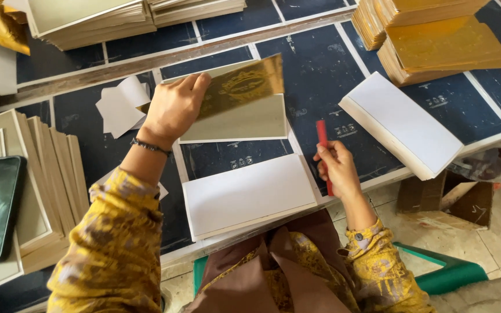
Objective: Manually assembling cards by folding paper inserts and creasing them with a hand tool.
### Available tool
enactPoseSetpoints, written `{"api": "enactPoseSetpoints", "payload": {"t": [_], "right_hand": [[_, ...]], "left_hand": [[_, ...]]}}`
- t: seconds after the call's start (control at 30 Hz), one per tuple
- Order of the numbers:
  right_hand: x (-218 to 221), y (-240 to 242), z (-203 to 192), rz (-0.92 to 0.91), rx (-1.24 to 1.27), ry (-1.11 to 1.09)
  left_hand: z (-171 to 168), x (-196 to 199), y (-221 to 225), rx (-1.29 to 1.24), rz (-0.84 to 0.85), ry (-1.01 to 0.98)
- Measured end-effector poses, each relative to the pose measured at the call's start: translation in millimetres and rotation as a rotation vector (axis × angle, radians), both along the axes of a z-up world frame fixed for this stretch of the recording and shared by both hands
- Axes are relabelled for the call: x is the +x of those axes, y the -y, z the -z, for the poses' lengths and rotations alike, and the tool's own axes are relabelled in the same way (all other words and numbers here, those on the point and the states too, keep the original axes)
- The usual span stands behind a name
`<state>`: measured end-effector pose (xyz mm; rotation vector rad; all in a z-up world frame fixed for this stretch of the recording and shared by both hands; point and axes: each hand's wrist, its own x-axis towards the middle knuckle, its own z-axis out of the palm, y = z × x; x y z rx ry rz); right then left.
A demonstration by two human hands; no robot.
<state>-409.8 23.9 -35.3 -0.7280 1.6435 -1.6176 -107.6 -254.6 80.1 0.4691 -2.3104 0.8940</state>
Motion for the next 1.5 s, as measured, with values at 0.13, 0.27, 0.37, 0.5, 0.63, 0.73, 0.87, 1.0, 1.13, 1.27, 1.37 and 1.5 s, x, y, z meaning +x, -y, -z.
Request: {"api": "enactPoseSetpoints", "payload": {"t": [0.13, 0.27, 0.37, 0.5, 0.63, 0.73, 0.87, 1.0, 1.13, 1.27, 1.37, 1.5], "right_hand": [[-14.2, -3.5, 17.3, -0.002, -0.035, 0.115], [-31.2, -11.6, 40.3, -0.05, -0.064, 0.096], [-23.5, -14.2, 28.4, -0.092, -0.066, 0.057], [-12.6, -25.9, 5.3, -0.173, -0.052, 0.023], [14.9, -54.6, -25.5, -0.132, 0.059, -0.328], [60.8, -72.6, -52.8, -0.188, -0.041, -0.76], [111.7, -73.6, -36.6, -0.384, -0.017, -1.248], [105.4, -58.2, -5.5, -0.465, 0.019, -1.41], [117.8, -58.0, -56.3, -0.492, 0.015, -1.205], [119.5, -55.6, -59.3, -0.371, -0.065, -0.93], [131.1, -53.8, -65.0, -0.346, -0.07, -0.769], [146.8, -64.4, -60.3, -0.355, -0.045, -0.494]], "left_hand": [[-46.6, 6.7, -115.8, -0.02, 0.036, 0.027], [0.0, 7.8, -224.2, 0.235, 0.253, -0.007], [53.4, 10.2, -269.5, 0.357, 0.294, -0.086], [30.1, 29.0, -275.8, 0.776, 0.287, -0.206], [11.5, 89.8, -216.1, 0.728, 0.077, -0.318], [51.9, 146.9, -154.9, 0.748, -0.39, -0.284], [68.8, 188.4, -107.9, 1.088, -0.707, -0.165], [77.0, 210.2, -96.1, 1.169, -0.69, -0.18], [44.2, 210.9, -127.6, 1.204, -0.717, -0.223], [56.5, 192.9, -151.7, 1.233, -0.756, -0.241], [74.7, 196.2, -150.9, 1.324, -0.782, -0.289], [18.9, 185.7, -188.1, 1.486, -0.497, -0.915]]}}
